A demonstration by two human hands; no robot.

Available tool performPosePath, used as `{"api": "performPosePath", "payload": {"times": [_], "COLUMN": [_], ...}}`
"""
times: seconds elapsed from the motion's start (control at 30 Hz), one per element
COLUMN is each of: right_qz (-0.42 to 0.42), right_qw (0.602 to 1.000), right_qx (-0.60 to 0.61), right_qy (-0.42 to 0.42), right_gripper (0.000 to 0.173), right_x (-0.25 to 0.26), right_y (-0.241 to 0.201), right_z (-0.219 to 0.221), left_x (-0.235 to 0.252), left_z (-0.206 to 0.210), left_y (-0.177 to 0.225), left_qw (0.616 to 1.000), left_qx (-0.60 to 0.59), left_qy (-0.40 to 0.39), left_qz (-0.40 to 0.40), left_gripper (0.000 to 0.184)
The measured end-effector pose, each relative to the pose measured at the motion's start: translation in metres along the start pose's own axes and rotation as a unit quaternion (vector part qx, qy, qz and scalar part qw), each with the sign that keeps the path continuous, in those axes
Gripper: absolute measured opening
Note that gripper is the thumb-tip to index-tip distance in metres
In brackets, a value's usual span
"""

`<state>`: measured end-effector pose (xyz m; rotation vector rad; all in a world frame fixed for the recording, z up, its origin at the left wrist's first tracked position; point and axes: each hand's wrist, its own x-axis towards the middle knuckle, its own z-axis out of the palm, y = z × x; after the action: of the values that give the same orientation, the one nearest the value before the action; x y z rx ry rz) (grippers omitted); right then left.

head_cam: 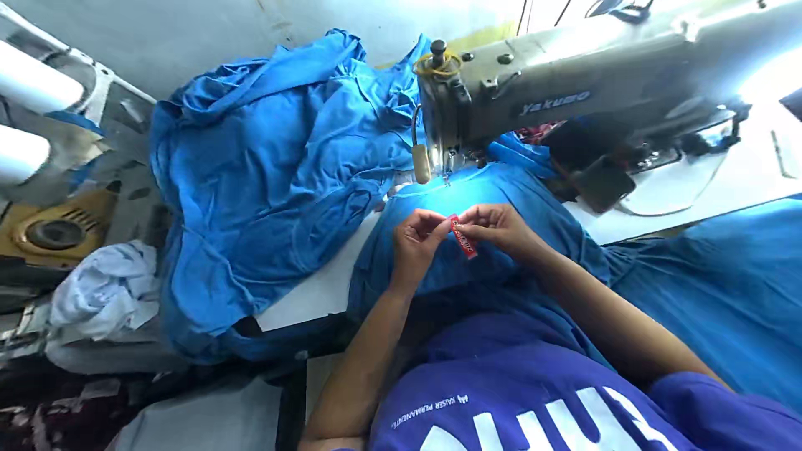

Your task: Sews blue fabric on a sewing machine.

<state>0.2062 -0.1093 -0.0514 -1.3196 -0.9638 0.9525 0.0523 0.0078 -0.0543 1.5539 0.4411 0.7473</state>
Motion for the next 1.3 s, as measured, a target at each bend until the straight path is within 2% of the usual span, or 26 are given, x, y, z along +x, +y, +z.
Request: {"api": "performPosePath", "payload": {"times": [0.13,0.3,0.5,0.73,0.93,1.3], "right_qz": [-0.057,-0.084,-0.125,-0.243,-0.224,-0.106], "right_qw": [0.998,0.994,0.990,0.954,0.961,0.976], "right_qx": [-0.032,-0.038,-0.060,-0.169,-0.163,-0.186], "right_qy": [0.014,0.054,0.023,0.054,0.016,-0.026], "right_gripper": [0.007,0.009,0.010,0.010,0.010,0.005], "right_x": [0.003,0.000,-0.001,-0.001,0.000,-0.001], "right_y": [0.009,0.011,0.013,0.010,0.008,-0.010], "right_z": [0.000,0.009,0.006,0.006,0.004,0.003], "left_x": [0.001,-0.003,-0.009,-0.013,-0.016,-0.022], "left_z": [0.006,0.012,0.011,0.011,0.007,0.010], "left_y": [-0.001,-0.001,-0.001,-0.002,-0.003,-0.003], "left_qw": [0.999,0.999,0.999,0.997,0.999,0.998], "left_qx": [0.044,0.012,0.021,0.043,0.027,0.053], "left_qy": [0.025,0.041,0.041,0.041,0.023,0.040], "left_qz": [0.001,0.005,0.013,0.046,0.033,0.015], "left_gripper": [0.013,0.015,0.013,0.007,0.006,0.004]}}
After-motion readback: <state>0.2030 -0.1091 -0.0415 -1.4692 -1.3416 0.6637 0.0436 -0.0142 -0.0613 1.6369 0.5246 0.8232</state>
